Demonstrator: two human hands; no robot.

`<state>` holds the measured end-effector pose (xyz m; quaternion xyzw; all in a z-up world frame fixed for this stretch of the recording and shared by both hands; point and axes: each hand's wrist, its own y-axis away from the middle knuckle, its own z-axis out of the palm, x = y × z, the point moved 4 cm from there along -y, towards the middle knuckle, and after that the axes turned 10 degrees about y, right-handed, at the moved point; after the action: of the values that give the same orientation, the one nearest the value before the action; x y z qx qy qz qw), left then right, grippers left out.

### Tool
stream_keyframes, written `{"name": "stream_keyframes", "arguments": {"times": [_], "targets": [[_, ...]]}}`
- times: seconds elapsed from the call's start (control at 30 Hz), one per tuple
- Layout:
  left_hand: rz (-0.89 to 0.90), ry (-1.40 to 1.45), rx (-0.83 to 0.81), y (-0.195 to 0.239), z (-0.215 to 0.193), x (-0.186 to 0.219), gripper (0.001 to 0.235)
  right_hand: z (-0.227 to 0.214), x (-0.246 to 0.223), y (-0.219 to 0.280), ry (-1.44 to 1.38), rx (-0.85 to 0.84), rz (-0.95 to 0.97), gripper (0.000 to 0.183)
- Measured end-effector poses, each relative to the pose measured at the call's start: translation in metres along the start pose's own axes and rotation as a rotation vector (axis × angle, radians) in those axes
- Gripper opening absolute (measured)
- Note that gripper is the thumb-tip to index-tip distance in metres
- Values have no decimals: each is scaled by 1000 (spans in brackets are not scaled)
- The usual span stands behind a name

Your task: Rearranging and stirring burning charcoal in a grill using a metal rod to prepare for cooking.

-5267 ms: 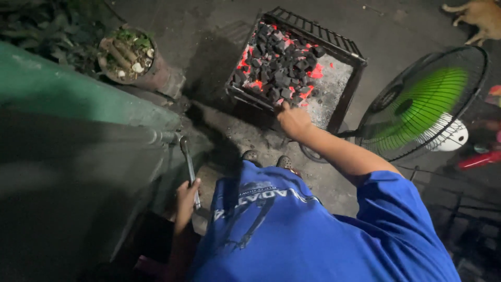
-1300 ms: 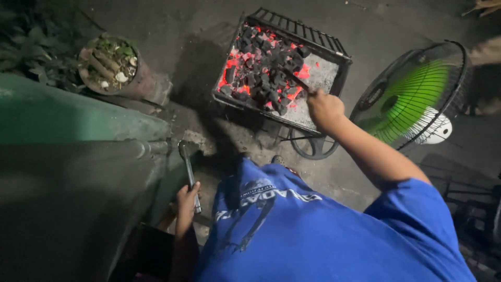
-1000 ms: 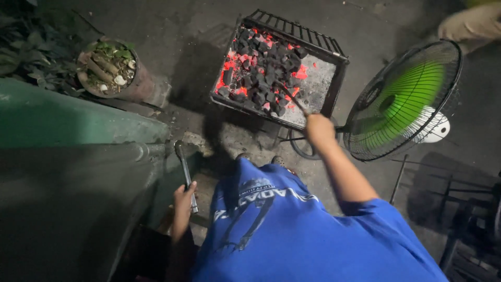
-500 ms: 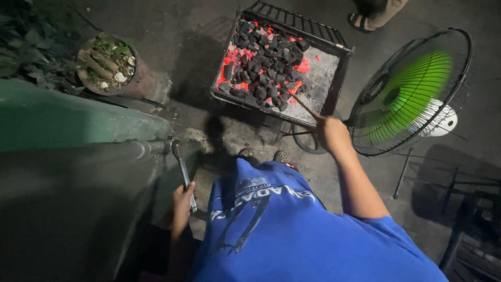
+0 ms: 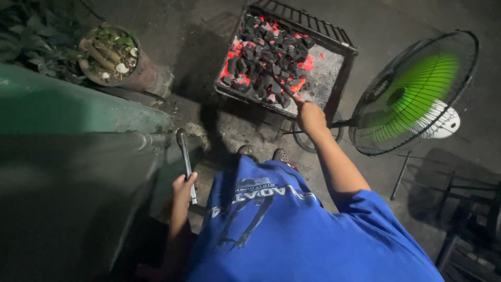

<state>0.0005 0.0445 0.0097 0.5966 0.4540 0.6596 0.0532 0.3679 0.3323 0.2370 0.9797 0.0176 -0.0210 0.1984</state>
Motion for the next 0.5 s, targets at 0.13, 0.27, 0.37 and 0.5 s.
{"name": "stream_keyframes", "arguments": {"times": [0.13, 0.27, 0.37, 0.5], "targets": [[23, 21, 36, -10, -9, -19, 45, 56, 33, -11, 88, -32, -99, 37], [-23, 10, 29, -29, -18, -56, 52, 91, 20, -31, 93, 23, -84, 21], [-24, 2, 26, -36, -19, -69, 53, 67, -4, -33, 67, 68, -93, 21], [-19, -2, 45, -18, -15, -45, 47, 13, -25, 4, 105, 62, -123, 26]]}}
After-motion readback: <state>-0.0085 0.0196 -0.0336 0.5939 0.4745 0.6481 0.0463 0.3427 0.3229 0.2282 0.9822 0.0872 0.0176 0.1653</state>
